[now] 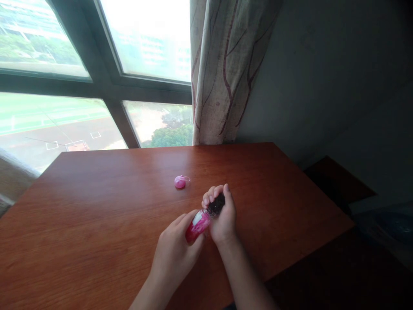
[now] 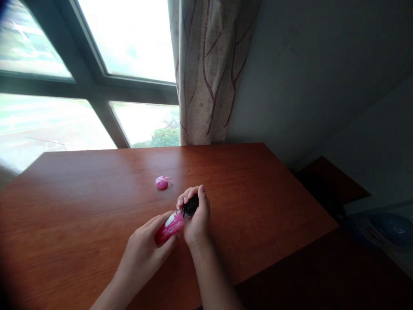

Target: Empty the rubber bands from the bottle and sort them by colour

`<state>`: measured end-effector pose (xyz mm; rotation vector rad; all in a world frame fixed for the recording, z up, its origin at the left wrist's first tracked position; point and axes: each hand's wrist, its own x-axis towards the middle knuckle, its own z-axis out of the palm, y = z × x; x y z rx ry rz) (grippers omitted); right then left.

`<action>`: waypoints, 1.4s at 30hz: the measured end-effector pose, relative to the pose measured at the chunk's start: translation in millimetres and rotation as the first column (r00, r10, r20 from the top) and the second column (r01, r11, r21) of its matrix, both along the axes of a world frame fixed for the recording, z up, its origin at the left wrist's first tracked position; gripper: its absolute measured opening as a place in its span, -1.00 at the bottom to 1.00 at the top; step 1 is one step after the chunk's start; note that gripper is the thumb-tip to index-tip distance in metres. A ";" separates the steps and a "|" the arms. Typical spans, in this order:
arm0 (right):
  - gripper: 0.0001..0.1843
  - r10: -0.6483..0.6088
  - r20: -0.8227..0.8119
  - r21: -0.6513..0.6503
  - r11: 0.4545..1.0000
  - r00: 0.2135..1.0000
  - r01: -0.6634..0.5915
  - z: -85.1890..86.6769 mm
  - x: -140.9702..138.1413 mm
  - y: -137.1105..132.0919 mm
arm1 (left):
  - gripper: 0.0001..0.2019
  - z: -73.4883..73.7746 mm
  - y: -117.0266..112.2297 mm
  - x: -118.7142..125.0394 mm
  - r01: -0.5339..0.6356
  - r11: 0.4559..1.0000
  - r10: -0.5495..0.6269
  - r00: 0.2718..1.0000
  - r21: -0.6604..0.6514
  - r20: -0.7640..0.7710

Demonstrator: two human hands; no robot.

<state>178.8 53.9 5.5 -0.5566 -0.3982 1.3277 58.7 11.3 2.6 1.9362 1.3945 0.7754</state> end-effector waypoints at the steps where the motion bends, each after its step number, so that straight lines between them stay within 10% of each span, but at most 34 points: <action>1: -0.58 0.012 -0.003 0.005 1.000 1.000 -0.012 0.4 0.4 -0.4 | -0.71 -0.1 0.0 -0.2 -0.001 1.000 0.001 1.000 -0.002 0.005; 17: -0.82 0.027 0.288 0.159 0.984 0.957 -0.076 -2.4 2.1 -6.2 | -0.70 0.3 2.2 0.1 -0.015 0.998 0.023 0.990 -0.057 0.142; 42: -0.92 0.031 0.203 0.153 0.986 0.979 -0.063 1.0 2.5 -6.5 | -0.72 5.1 1.6 1.5 -0.003 0.998 0.016 0.980 -0.065 0.199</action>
